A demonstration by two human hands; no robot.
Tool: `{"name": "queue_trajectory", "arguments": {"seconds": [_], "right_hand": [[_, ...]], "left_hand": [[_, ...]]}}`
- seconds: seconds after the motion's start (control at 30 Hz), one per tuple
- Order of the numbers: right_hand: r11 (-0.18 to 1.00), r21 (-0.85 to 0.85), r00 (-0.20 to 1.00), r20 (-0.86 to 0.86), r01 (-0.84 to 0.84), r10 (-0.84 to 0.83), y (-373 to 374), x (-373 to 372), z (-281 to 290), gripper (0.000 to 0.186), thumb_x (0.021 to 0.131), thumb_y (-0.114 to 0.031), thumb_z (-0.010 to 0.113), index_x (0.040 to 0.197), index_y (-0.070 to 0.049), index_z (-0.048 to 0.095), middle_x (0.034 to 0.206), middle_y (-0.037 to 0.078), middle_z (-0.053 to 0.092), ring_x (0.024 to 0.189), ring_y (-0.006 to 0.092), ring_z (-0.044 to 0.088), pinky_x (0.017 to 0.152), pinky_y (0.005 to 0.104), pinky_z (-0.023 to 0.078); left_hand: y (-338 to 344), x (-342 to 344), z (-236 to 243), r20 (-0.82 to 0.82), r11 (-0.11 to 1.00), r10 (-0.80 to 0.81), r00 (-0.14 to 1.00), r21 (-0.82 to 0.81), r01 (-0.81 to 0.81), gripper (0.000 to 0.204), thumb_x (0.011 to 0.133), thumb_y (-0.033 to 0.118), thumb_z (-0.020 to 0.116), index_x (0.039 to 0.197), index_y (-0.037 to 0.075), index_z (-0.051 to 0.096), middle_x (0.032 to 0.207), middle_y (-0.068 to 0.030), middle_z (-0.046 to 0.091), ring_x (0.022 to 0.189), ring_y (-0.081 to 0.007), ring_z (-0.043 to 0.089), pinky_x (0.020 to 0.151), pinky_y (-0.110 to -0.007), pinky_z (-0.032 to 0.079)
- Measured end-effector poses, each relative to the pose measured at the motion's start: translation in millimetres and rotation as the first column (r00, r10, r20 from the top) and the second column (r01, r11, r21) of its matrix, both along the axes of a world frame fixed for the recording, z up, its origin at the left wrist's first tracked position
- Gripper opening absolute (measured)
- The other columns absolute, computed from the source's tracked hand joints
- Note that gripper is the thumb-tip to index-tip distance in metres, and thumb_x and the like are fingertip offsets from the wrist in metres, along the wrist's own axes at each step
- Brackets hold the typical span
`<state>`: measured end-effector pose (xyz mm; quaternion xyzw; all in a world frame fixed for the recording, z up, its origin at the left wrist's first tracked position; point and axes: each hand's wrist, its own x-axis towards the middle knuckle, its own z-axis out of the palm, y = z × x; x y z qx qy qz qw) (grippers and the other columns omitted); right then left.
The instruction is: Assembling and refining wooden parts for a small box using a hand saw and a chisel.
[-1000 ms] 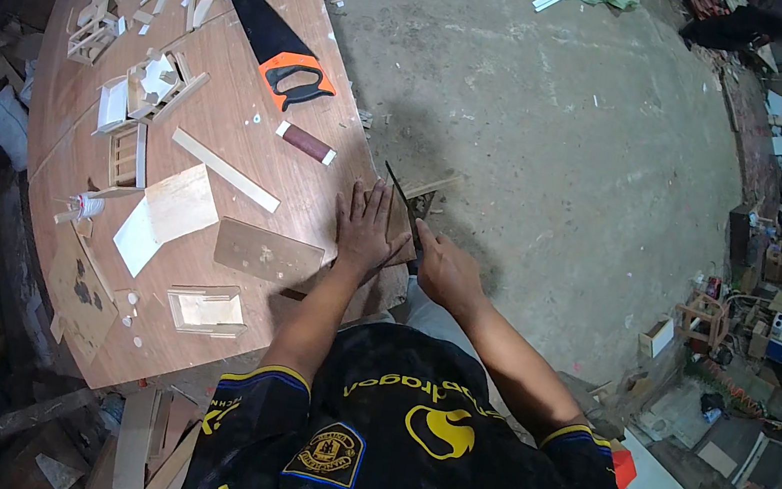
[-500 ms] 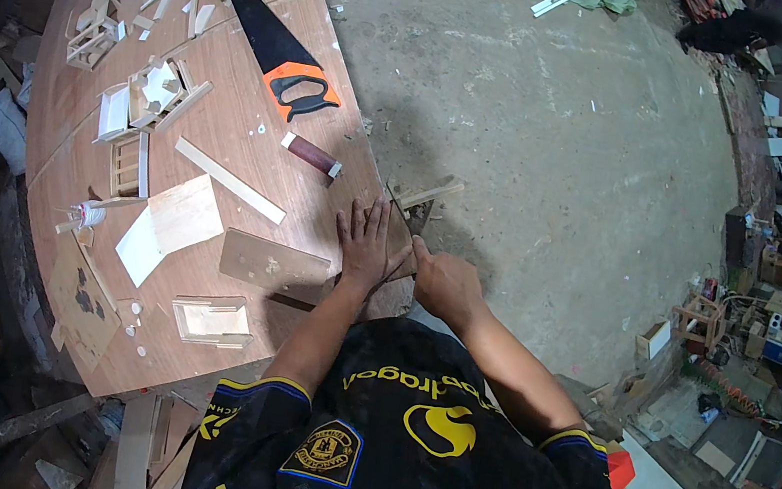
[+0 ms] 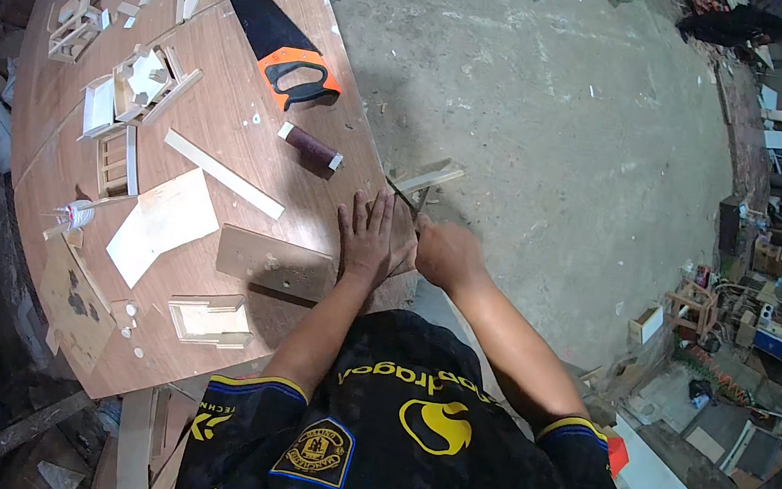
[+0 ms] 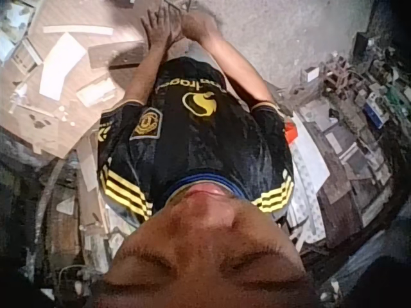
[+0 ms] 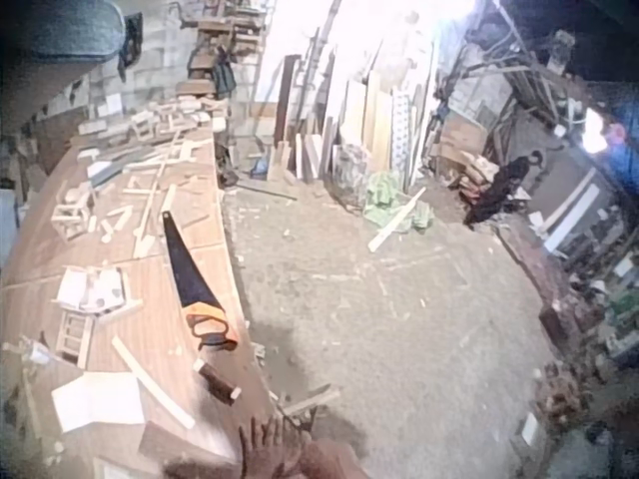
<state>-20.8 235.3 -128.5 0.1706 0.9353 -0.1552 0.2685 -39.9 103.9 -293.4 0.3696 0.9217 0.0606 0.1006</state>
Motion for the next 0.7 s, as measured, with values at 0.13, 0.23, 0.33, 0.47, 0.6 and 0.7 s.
{"name": "queue_trajectory", "arguments": {"seconds": [0.13, 0.23, 0.33, 0.47, 0.6, 0.7], "right_hand": [[0.998, -0.04, 0.999, -0.003, -0.042, 0.042, -4.8, -7.9, -2.3, 0.028, 0.091, -0.015, 0.042, 0.1, 0.0, 0.063, 0.075, 0.022, 0.066, 0.072, 0.0413, 0.065, 0.064, 0.0521, 0.051], [0.997, -0.048, 0.998, 0.013, -0.056, 0.057, -9.9, -10.9, 0.4, 0.027, 0.091, -0.016, 0.042, 0.099, -0.001, 0.063, 0.076, 0.023, 0.065, 0.073, 0.0413, 0.065, 0.066, 0.0509, 0.051], [0.993, -0.068, 0.995, 0.004, -0.097, 0.097, -10.7, -11.9, 3.2, 0.027, 0.091, -0.016, 0.042, 0.098, -0.002, 0.064, 0.077, 0.023, 0.066, 0.075, 0.0408, 0.065, 0.068, 0.0496, 0.052], [0.997, 0.011, 0.994, 0.072, -0.081, 0.08, -6.9, -14.1, -1.9, 0.023, 0.086, -0.012, 0.047, 0.095, -0.003, 0.065, 0.078, 0.021, 0.067, 0.077, 0.0388, 0.067, 0.068, 0.0485, 0.053], [0.996, 0.006, 0.994, 0.066, -0.086, 0.085, -4.7, -15.1, -12.0, 0.023, 0.088, -0.013, 0.046, 0.095, -0.003, 0.065, 0.078, 0.021, 0.067, 0.075, 0.0382, 0.067, 0.065, 0.0481, 0.053], [0.997, 0.01, 0.996, 0.029, -0.082, 0.082, -4.3, -12.7, -15.1, 0.026, 0.092, -0.015, 0.042, 0.094, -0.003, 0.066, 0.077, 0.021, 0.067, 0.072, 0.0385, 0.067, 0.063, 0.0481, 0.053]], "left_hand": [[-0.5, -0.2, 2.4, -0.03, 0.999, 0.006, 1.0, -0.039, -0.007, 0.094, 0.082, 0.068, 0.047, 0.151, 0.011, 0.02, 0.157, -0.0069, 0.016, 0.143, -0.0404, 0.01, 0.112, -0.063, 0.005], [-0.8, -2.1, -3.0, -0.106, 0.99, -0.041, 0.993, -0.136, 0.026, 0.095, 0.081, 0.068, 0.049, 0.151, 0.011, 0.021, 0.157, -0.0068, 0.017, 0.144, -0.0391, 0.012, 0.112, -0.062, 0.006], [-2.0, -4.1, -6.7, -0.15, 0.988, -0.018, 0.989, -0.153, -0.005, 0.097, 0.079, 0.068, 0.051, 0.151, 0.011, 0.02, 0.157, -0.0065, 0.016, 0.144, -0.0376, 0.012, 0.112, -0.062, 0.007], [-3.1, -4.1, -3.4, 0.161, 0.986, 0.057, 0.985, 0.143, -0.081, 0.096, 0.079, 0.052, 0.058, 0.153, 0.011, 0.013, 0.158, -0.0079, 0.012, 0.144, -0.0407, 0.008, 0.113, -0.06, 0.006], [-4.0, -1.1, 1.1, 0.108, 0.999, 0.039, 0.993, 0.031, -0.043, 0.097, 0.078, 0.058, 0.058, 0.152, 0.011, 0.017, 0.157, -0.0088, 0.014, 0.144, -0.041, 0.009, 0.113, -0.06, 0.006], [-2.7, -0.3, -2.9, 0.029, 0.999, 0.04, 0.999, 0.037, -0.041, 0.082, 0.084, 0.052, 0.055, 0.149, 0.011, 0.025, 0.155, -0.0102, 0.02, 0.143, -0.0411, 0.012, 0.113, -0.06, 0.007]]}}
